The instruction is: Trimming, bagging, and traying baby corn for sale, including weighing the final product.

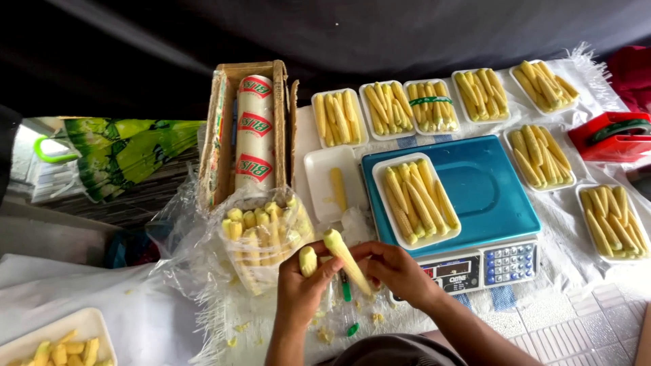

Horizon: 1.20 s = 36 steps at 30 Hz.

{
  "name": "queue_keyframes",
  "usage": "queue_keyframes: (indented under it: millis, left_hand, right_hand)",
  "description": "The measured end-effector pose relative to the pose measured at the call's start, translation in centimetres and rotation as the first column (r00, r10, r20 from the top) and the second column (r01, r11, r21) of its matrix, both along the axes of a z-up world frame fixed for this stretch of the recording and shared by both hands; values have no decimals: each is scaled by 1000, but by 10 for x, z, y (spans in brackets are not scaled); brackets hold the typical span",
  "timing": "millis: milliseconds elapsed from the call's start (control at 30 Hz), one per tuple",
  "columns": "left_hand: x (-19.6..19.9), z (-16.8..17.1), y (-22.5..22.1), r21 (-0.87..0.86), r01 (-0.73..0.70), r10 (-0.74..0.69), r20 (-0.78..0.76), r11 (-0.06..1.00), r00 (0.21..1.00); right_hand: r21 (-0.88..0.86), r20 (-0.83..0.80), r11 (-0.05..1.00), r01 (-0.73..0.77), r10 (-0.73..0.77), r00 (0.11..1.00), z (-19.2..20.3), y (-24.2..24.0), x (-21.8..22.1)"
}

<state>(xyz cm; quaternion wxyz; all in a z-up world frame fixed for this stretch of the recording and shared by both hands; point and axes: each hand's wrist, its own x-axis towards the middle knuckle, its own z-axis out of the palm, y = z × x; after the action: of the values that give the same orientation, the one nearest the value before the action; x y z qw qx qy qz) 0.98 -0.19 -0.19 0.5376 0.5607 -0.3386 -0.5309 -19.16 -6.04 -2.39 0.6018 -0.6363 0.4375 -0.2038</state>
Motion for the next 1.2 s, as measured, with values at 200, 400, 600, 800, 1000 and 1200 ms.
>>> queue_keyframes:
  millis: [200,400,600,800,1000,1200]
  left_hand:
    - [-22,-3,-9,-14,5,-5,-62,1000,998]
    - [-38,-21,-11,-4,-24,24,92,1000,995]
    - [-31,-47,-7,8,-106,106,8,994,994]
    - [-22,-46,2,-8,-162,162,37,987,986]
    - [-16,-40,9,-24,-199,200,25,980,979]
    - [-13,-33,9,-64,-190,193,42,980,980]
  right_hand:
    - [297,383,952,-71,-51,922,6,7,-18]
    - [-151,-167,968,198,-223,961,14,-38,-68]
    - [-466,-529,842,272,-511,677,-1,-124,-103]
    - [-449,-628,871,199,-466,623,-30,-152,-103]
    - [-420,-658,893,160,-422,623,-28,-152,-100]
    - [-467,-640,876,124,-431,637,-15,-154,-111]
